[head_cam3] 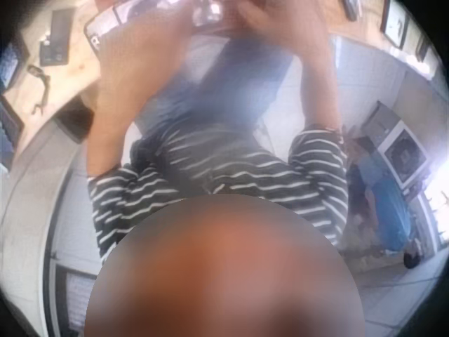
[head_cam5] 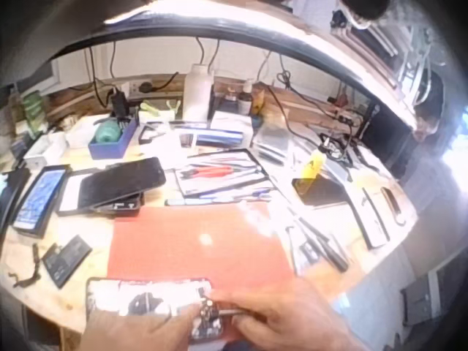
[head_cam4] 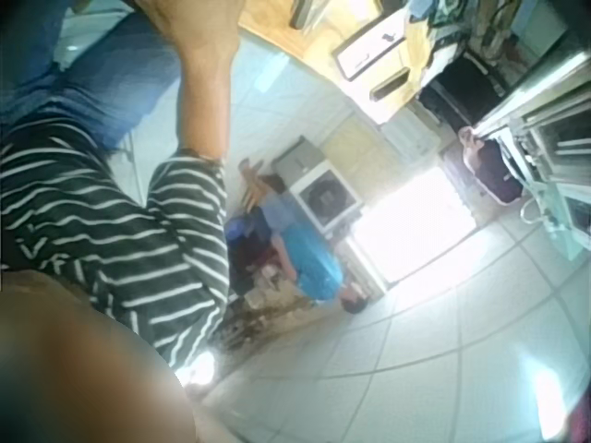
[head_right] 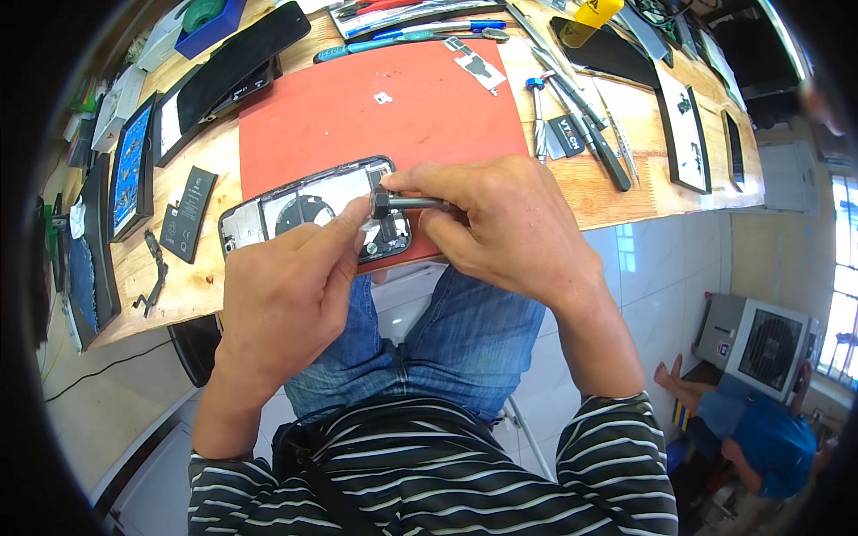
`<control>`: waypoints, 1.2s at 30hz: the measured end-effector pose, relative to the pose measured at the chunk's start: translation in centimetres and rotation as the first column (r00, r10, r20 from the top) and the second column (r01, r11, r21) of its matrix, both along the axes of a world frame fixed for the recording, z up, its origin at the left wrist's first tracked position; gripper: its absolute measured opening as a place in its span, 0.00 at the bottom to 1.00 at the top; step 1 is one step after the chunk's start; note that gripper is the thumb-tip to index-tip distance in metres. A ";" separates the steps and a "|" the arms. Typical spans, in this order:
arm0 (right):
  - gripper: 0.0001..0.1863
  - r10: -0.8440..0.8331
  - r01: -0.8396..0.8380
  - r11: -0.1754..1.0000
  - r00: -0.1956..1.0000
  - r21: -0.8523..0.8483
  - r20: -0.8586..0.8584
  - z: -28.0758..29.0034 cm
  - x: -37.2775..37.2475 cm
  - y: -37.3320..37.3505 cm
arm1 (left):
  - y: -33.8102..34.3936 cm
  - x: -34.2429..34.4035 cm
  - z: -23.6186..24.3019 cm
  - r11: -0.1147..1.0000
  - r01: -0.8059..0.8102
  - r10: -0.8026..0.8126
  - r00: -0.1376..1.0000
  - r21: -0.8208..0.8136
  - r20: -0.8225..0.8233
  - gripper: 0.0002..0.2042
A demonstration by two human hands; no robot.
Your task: The person uses a screwdriver to remove screws from a disassembled smartphone, then places a battery into the chassis and snaps the back cover into place. The phone is handled throughout the process on a workbench.
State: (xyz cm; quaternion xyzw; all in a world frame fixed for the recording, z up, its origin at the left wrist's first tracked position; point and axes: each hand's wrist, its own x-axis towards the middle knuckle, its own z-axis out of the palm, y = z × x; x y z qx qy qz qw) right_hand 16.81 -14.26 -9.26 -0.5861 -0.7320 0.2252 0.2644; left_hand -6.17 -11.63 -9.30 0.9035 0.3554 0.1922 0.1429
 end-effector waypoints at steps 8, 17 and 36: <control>0.20 -0.025 0.021 0.997 0.998 -0.070 -0.053 0.2 0.1 0.3 | -0.1 0.0 0.0 0.999 -0.040 0.041 0.993 0.014 -0.110 0.22; 0.15 -0.095 0.064 0.982 0.981 -0.180 -0.170 0.8 0.1 0.0 | 0.2 0.3 0.7 0.983 0.096 -0.046 0.955 0.155 -0.294 0.21; 0.10 -0.035 0.028 0.998 0.992 -0.061 -0.120 0.3 -0.5 1.7 | 0.3 0.5 1.1 0.980 0.143 -0.094 0.945 0.137 -0.313 0.23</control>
